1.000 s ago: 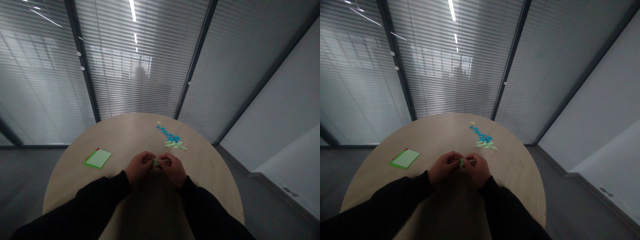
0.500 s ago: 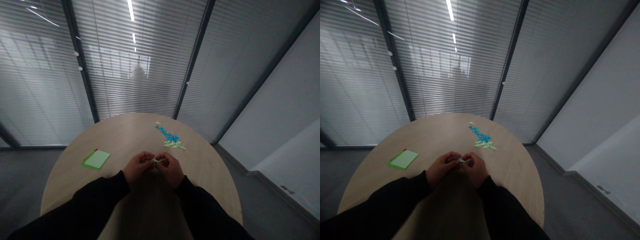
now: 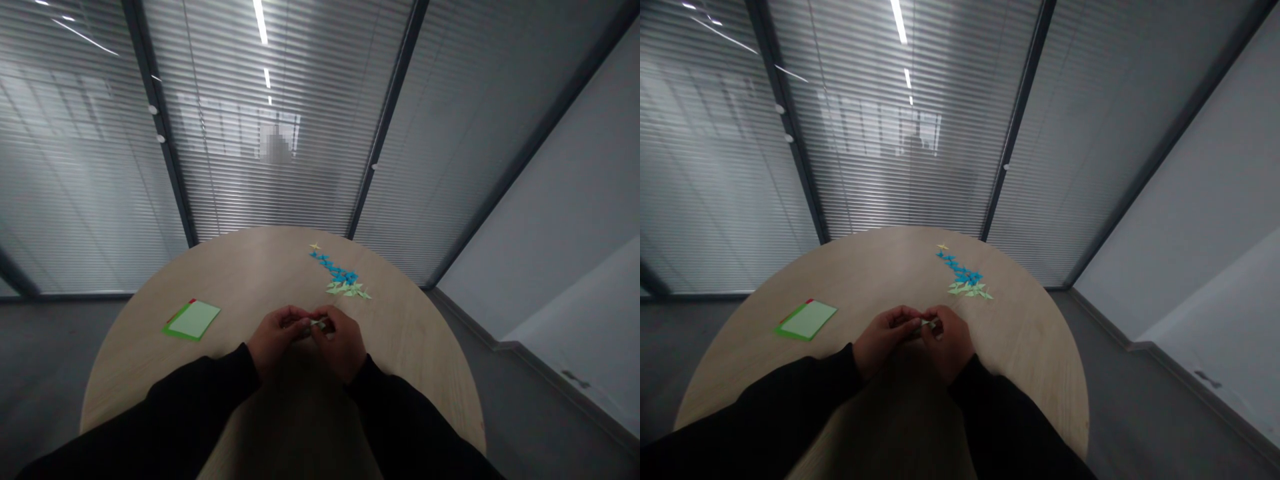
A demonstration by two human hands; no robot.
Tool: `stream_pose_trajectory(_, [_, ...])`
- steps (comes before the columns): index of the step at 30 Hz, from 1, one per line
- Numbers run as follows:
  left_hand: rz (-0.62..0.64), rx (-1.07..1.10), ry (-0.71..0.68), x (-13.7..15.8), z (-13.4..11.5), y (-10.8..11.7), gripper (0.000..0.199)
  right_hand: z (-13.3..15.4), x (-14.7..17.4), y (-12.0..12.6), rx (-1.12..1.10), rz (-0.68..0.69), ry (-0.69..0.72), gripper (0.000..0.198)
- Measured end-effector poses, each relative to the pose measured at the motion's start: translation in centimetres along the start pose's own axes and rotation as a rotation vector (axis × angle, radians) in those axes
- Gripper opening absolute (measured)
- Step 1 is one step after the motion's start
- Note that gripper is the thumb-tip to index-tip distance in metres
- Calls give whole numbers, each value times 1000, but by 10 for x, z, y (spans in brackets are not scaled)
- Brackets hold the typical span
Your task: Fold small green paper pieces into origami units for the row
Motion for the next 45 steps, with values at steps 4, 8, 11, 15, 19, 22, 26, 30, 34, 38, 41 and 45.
stream_pose_trajectory(4, [14,52,3,-1,3,-1,31,2,1,1,23,-28,28,14])
stream_pose_trajectory(8, [2,78,5,-1,5,-1,31,5,2,2,62,-32,70,13])
stream_pose_trajectory(11, [-32,67,8,0,4,1,32,7,3,2,61,-33,72,15])
stream_pose_trajectory(15, [-114,52,8,0,3,7,35,4,3,-1,-44,11,2,18])
stream_pose_trajectory(19, [-197,-50,-78,0,-7,14,33,-1,2,-3,-183,30,-73,22])
stream_pose_trajectory(22, [-221,-161,-138,2,-14,14,32,-8,2,-2,-183,13,-124,21])
stream_pose_trajectory(26, [-209,-280,-204,5,-22,10,31,-10,3,1,-120,-19,-139,19])
stream_pose_trajectory(30, [-218,-260,-191,5,-20,11,32,-11,3,2,-115,-33,-138,18])
stream_pose_trajectory(34, [-203,-292,-221,4,-21,10,28,-24,4,-7,-184,30,-212,21])
stream_pose_trajectory(38, [-196,-354,-276,7,-26,7,19,-36,7,-16,-338,96,-328,25])
stream_pose_trajectory(41, [-196,-358,-295,8,-28,6,17,-36,6,-16,-376,85,-348,26])
stream_pose_trajectory(45, [-190,-352,-318,8,-28,6,16,-35,7,-19,-462,115,-392,27])
Point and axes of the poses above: each hand's wrist, its own x-axis away from the middle knuckle, its own y-axis out of the back of the hand, z = x × y, the point moved 9 cm from there along -x, towards the middle knuckle, and after that the axes turned 9 degrees about -z, right-handed, at the moved point
